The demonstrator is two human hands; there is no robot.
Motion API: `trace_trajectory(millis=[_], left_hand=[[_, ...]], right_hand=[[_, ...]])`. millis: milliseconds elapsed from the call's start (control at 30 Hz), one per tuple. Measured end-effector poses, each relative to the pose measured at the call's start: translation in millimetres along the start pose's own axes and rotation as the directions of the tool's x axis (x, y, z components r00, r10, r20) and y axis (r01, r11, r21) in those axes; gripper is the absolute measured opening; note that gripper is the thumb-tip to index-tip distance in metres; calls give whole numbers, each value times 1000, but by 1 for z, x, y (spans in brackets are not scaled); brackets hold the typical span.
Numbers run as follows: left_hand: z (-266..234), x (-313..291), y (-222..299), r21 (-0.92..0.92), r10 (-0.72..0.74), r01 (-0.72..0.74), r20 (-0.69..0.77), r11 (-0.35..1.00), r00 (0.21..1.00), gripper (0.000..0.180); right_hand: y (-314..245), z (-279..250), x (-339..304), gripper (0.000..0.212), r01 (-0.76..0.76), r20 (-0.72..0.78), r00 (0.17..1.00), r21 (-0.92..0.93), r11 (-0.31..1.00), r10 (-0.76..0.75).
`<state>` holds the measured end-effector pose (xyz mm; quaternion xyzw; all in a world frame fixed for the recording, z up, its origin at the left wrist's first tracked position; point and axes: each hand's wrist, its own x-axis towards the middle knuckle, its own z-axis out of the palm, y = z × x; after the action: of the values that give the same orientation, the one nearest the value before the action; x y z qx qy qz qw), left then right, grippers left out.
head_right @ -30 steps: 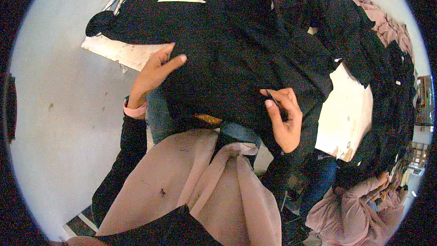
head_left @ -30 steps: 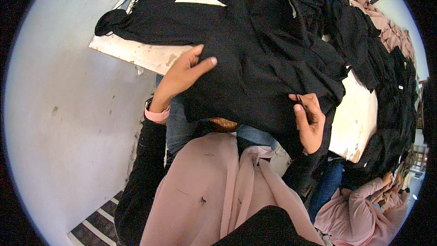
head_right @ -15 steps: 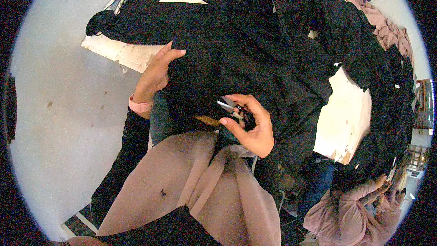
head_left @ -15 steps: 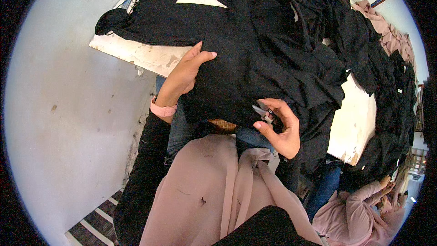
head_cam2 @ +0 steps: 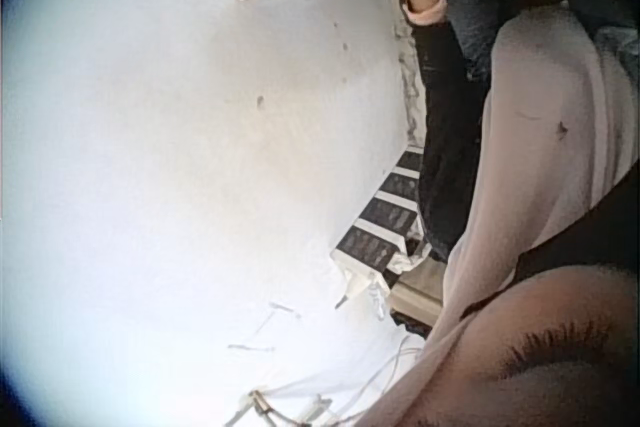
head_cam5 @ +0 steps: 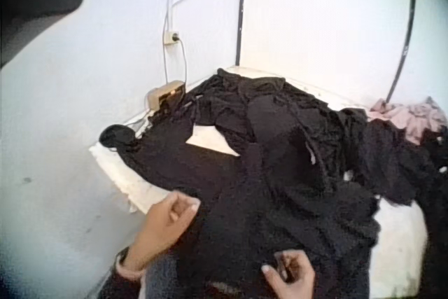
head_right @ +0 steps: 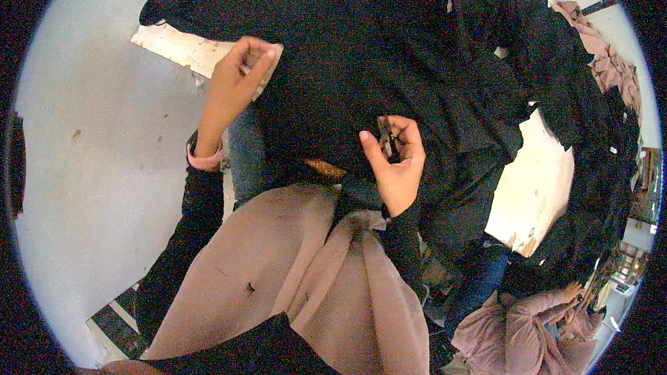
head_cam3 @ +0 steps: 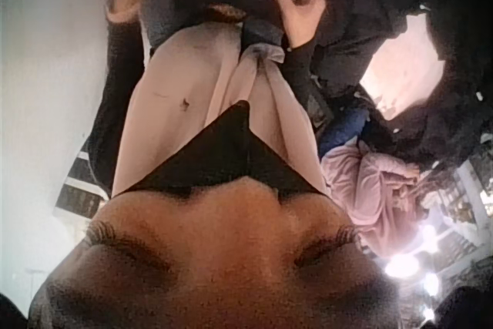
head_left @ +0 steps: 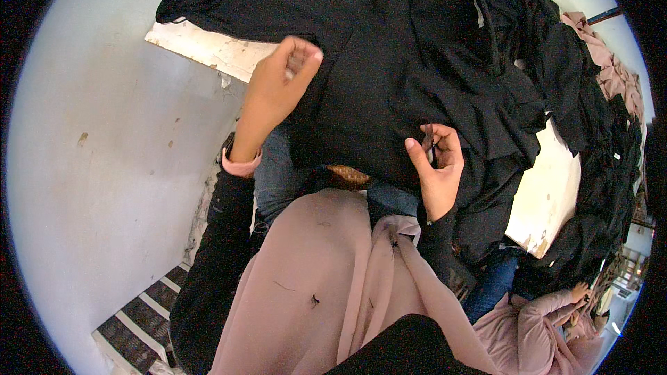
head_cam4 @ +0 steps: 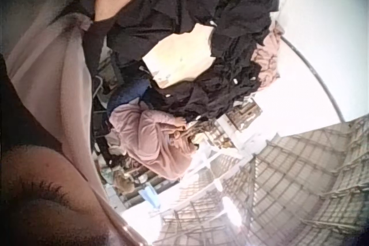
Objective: The person uses small scissors to trim loose threads and fabric edges on a black shirt laid on a table. They repeatedly reposition the shirt, cut small sections, and remove cut pieces by hand.
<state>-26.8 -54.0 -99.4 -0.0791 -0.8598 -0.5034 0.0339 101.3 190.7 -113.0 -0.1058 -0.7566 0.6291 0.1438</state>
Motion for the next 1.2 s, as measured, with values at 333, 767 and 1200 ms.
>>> trace_trajectory(millis=[333, 767, 1200], left_hand=[[18, -49, 4, 64, 549, -612, 376, 788, 746, 42], [65, -49, 38, -124, 501, -501, -35, 857, 865, 19], [72, -65, 76, -611, 183, -21, 204, 791, 962, 12]], right_hand=[[2, 11, -4, 18, 121, 46, 993, -474, 872, -112], [-32, -19, 18, 19, 170, -85, 972, -378, 910, -218], [-46, -13, -35, 17, 221, -95, 958, -352, 910, -270]])
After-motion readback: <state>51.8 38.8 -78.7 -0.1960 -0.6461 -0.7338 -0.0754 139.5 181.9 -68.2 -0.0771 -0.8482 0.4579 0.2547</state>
